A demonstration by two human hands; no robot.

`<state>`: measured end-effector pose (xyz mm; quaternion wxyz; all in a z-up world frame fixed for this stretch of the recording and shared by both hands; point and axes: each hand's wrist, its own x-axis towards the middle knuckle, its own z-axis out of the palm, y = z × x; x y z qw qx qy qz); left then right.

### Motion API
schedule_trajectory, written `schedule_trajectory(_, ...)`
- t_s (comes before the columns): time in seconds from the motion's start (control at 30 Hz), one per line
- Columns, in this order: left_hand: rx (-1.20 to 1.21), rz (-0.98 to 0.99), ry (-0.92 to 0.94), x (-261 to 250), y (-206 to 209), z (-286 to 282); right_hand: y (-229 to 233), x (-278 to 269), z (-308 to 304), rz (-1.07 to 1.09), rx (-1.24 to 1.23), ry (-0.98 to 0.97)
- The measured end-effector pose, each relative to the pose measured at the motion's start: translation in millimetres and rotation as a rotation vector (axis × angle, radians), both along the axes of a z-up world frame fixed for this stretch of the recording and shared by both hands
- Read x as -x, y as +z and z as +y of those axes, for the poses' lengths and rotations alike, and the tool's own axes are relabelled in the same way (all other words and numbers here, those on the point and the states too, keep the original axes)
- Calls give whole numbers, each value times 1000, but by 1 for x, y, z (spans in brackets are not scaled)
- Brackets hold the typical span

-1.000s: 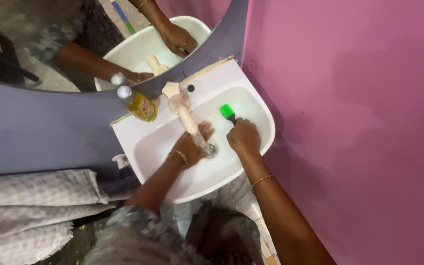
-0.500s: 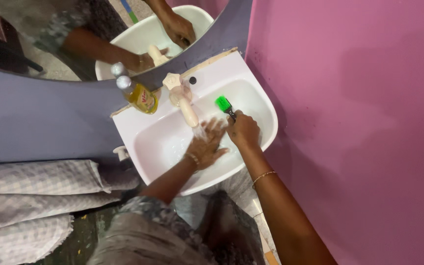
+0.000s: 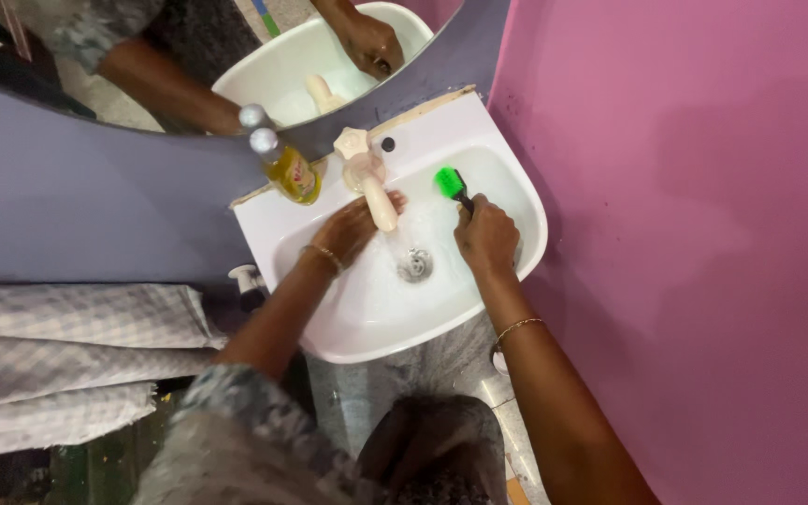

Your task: The person scrubs a white bathroom sink with a green brush, rinses the brush under running water, and wipes the sink basin and faucet area. The person also handles a bottle of liquid soap and a drain stopper during the cleaning process.

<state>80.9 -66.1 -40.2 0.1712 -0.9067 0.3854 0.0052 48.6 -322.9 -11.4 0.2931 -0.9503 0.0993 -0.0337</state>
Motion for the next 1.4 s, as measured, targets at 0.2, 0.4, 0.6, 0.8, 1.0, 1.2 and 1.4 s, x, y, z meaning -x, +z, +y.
schedule_trajectory(0.2, -564, 71, 188, 84, 104, 41, 1, 1, 1, 60, 16, 6)
schedule_trajectory(0.4, -499, 548, 481, 141, 113, 26, 9, 4, 4, 183, 16, -30)
schedule_trajectory(0.6, -50, 971, 357, 142, 34, 2, 9, 1, 6, 190, 9, -19)
schedule_trajectory(0.8, -156, 582, 361, 105, 58, -7, 14, 4, 4, 174, -9, -21)
schedule_trajectory(1.0, -129, 501, 203, 60, 28, -16, 8, 0, 4, 343, 38, -13)
schedule_trajectory(1.2, 728, 142, 142, 29, -62, -92, -7, -9, 3, 443, 66, 64)
schedule_trajectory(1.4, 1181, 101, 460, 37, -96, -140, -35, -20, -3, 695, -153, 179)
